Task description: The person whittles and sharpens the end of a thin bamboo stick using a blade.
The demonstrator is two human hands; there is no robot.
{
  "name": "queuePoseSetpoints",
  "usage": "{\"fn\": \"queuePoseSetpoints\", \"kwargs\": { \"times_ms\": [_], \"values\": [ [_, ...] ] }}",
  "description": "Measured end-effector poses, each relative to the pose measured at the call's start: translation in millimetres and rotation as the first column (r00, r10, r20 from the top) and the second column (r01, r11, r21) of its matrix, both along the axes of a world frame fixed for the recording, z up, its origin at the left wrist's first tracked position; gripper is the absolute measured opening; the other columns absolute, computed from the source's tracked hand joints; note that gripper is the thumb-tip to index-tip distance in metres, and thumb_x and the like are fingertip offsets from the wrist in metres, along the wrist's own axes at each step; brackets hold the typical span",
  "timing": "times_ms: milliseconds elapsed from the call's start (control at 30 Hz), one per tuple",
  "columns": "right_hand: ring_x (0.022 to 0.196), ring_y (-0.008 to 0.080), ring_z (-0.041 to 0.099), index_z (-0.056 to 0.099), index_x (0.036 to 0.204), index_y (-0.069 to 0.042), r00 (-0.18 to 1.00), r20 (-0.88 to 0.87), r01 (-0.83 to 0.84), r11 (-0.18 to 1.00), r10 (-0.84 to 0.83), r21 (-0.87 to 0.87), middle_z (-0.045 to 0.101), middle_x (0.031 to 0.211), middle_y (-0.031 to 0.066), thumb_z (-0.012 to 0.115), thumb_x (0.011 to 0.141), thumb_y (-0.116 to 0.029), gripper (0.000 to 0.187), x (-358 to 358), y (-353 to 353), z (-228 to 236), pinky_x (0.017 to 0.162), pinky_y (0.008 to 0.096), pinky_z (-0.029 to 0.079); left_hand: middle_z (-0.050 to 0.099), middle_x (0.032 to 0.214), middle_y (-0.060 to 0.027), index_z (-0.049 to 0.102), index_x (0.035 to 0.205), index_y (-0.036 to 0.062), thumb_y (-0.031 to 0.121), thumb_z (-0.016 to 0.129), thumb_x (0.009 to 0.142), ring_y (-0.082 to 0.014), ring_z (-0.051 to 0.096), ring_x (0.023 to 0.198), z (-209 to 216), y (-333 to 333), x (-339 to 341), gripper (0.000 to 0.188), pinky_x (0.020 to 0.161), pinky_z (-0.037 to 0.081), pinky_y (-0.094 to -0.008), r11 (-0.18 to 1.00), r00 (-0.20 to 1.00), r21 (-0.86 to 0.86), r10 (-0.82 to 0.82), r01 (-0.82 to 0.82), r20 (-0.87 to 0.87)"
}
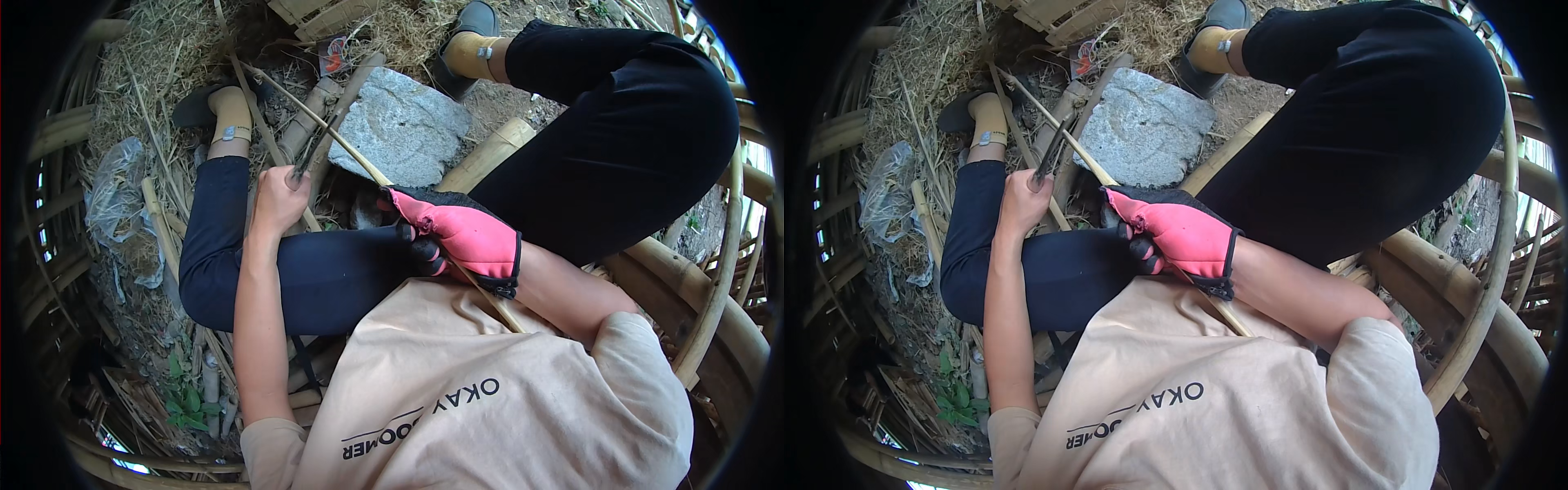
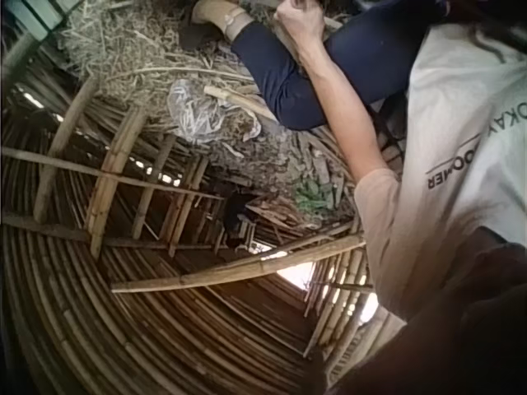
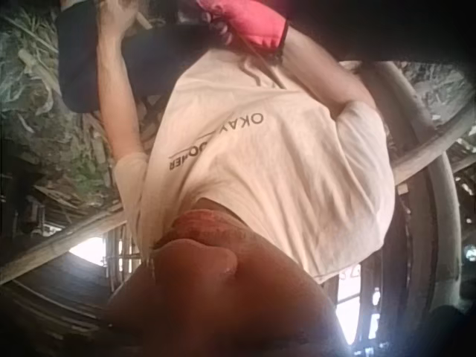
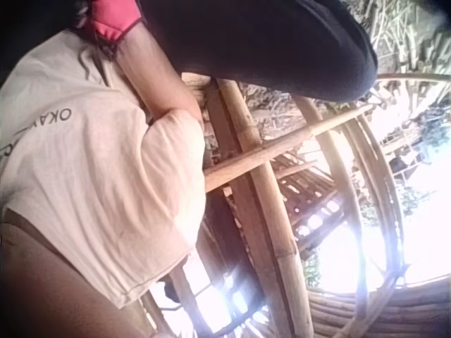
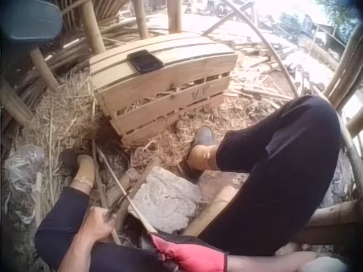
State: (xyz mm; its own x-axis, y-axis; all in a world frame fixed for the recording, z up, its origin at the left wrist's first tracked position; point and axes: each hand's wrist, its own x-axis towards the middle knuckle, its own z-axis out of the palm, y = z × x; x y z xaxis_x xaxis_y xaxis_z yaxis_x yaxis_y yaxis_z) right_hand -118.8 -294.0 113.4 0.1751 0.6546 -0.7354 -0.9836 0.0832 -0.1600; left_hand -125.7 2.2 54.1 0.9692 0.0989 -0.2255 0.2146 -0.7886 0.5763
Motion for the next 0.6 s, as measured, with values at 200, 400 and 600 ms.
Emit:
{"fn": "queuePoseSetpoints", "kwargs": {
  "times_ms": [200, 400, 600],
  "values": [
    [0.049, 0.0061, 0.044, 0.058, 0.08, -0.013, 0.996, 0.067, -0.049, 0.996, 0.053, -0.071, 0.049, 0.065, -0.0054, 0.062, 0.1, -0.058, 0.049, -1, 4, 2, 0.047, 0.023, 0.037, 0.053, 0.064, -0.0234, 0.059, 0.073, -0.0038, 0.007, 0.065, 0.083, -0.0398, 0.053, 0.056, 16, -37, -7, 0.016, 0.057, 0.044, -0.0418, 0.967, 0.982, -0.17, -0.187, 0.191, 0.035],
    [0.052, 0.0039, 0.053, 0.055, 0.141, -0.01, 0.999, -0.032, 0.03, 1.0, -0.03, 0.005, 0.059, 0.07, -0.0063, 0.063, 0.103, -0.043, 0.051, 3, 0, 8, 0.049, 0.0198, 0.043, 0.054, 0.065, -0.0242, 0.058, 0.072, -0.0025, 0.008, 0.065, 0.081, -0.0458, 0.054, 0.063, -3, -19, 6, 0.016, 0.058, 0.044, -0.0449, 0.983, 0.988, -0.1, -0.153, 0.151, -0.012],
    [0.053, 0.0047, 0.053, 0.051, 0.146, -0.011, 0.998, -0.038, 0.059, 0.996, -0.057, 0.059, 0.059, 0.07, -0.0052, 0.061, 0.105, -0.041, 0.052, 2, -2, 4, 0.053, 0.0208, 0.045, 0.058, 0.068, -0.0255, 0.062, 0.072, -0.0024, 0.013, 0.064, 0.082, -0.0474, 0.061, 0.069, -15, -14, 10, 0.019, 0.061, 0.048, -0.0484, 0.994, 0.991, 0.016, -0.111, 0.11, 0.072]
  ]
}}
